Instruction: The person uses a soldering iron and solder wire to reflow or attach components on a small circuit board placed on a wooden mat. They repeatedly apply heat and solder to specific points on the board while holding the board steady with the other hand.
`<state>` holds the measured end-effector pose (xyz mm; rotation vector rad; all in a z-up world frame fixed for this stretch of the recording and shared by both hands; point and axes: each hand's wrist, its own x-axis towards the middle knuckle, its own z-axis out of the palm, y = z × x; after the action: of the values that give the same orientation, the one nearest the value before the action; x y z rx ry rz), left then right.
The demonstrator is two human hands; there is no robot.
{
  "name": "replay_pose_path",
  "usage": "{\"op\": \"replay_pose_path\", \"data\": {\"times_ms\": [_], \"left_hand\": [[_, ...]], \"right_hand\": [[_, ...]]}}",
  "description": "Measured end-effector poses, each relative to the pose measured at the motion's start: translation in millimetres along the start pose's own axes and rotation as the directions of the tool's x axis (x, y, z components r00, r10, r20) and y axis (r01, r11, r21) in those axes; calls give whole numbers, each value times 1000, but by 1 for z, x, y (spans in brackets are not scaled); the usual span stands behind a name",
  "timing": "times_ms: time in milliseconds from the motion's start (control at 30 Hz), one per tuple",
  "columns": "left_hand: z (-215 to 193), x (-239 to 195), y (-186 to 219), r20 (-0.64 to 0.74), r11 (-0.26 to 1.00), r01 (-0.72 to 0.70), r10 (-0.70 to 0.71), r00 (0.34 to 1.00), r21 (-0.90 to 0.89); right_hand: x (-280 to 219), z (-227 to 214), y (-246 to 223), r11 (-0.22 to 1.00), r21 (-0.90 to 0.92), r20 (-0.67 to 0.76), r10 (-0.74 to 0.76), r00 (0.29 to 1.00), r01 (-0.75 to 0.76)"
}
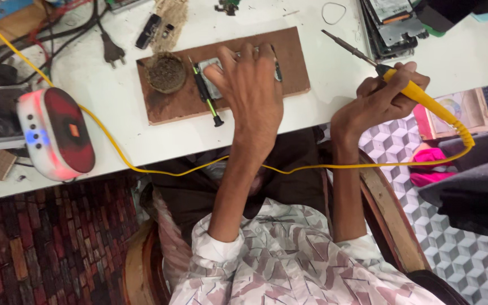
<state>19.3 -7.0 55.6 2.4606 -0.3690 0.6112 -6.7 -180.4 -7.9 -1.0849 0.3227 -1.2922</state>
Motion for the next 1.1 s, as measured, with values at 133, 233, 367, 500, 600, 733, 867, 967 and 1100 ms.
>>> {"op": "replay_pose_path", "data": {"times_ms": [133,233,367,500,600,733,867,967,1100], "left_hand": [[1,5,-4,-37,998,13,-15,999,-65],[4,9,-9,-115,992,-38,24,993,-121],[15,14,-14,0,998,34,-34,999,-55],[23,13,-16,-9,1000,3,-3,1000,2],[28,8,-18,-46,1000,-31,31,998,-1],[31,3,-20,-211,985,-141,118,970,-97],[30,12,-20,-150,992,-59,42,988,-112],[28,17,-19,48,999,25,-26,999,21],[20,19,-15,-88,994,-94,99,991,51]], "right_hand": [[0,-2,2,1000,22,1,4,1000,-4],[2,-1,4,999,39,17,-8,1000,8],[3,-3,5,999,43,-4,21,1000,-21],[1,-3,4,999,43,48,-14,999,12],[1,-4,4,999,50,43,-5,999,3],[3,-4,5,996,87,33,24,999,-26],[4,-3,5,998,60,41,9,999,-12],[4,-5,5,997,63,32,34,999,-36],[3,-2,5,998,68,37,15,999,-18]]}}
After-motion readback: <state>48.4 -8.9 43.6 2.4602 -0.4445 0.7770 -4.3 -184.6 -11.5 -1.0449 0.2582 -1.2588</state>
